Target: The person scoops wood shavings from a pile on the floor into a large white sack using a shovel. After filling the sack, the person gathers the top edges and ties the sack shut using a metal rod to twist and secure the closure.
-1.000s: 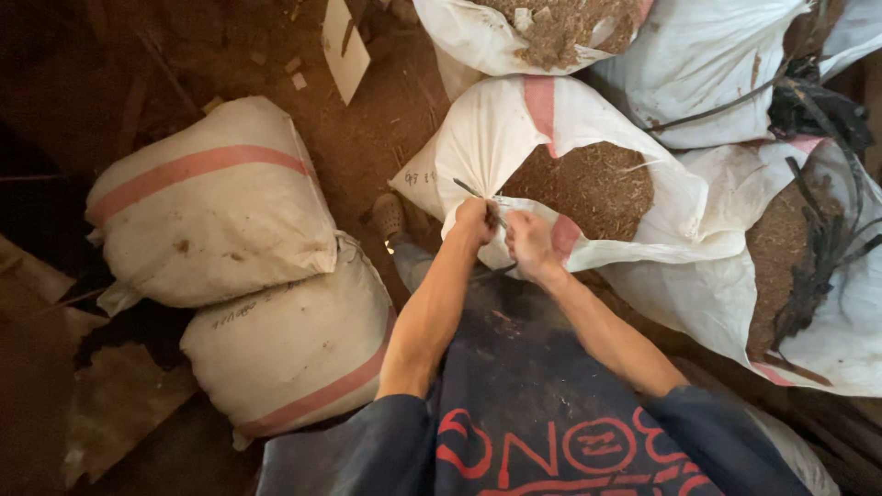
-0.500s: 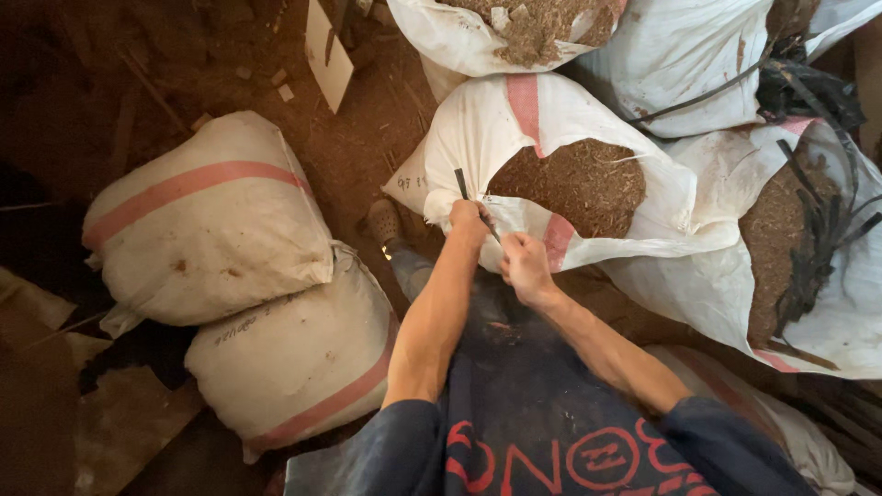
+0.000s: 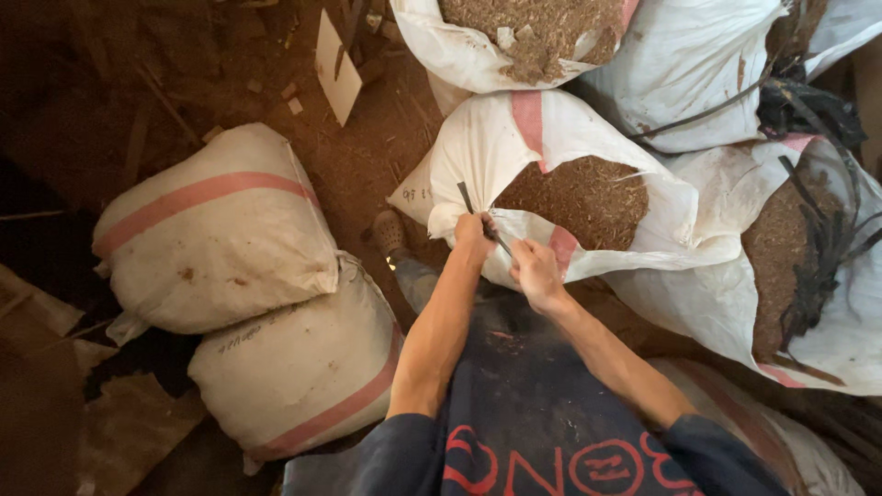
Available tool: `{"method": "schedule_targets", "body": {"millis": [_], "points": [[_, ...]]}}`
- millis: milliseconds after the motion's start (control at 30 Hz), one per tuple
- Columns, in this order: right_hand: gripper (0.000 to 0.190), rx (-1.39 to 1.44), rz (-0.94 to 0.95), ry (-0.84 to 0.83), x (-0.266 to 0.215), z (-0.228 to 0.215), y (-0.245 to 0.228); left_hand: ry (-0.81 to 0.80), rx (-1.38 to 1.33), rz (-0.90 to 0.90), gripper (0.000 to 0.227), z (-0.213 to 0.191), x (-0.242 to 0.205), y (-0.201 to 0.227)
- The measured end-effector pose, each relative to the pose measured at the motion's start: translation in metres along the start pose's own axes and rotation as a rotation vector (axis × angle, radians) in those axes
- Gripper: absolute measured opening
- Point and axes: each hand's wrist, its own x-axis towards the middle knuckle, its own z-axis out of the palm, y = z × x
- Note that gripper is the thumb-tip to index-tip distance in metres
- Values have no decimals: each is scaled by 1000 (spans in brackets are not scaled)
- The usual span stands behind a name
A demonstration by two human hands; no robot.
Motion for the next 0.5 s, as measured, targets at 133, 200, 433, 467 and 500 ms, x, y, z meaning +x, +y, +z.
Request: {"method": "schedule_targets", "body": {"millis": [133, 200, 433, 467, 500], "points": [[38, -37, -2, -32, -10, 3, -3, 38, 201, -58, 20, 5, 14, -2], [37, -27, -13, -22, -15, 9, 0, 44, 164, -60, 19, -1, 13, 2], [34, 98, 78, -16, -9, -6, -16, -6, 120, 119, 11, -17, -13, 6], [30, 129, -4, -63, -9, -15, -21, -32, 193, 91, 13, -24, -21, 8], [27, 159, -88, -108, -8, -25, -27, -57, 265, 61, 17, -28, -27, 11]]}}
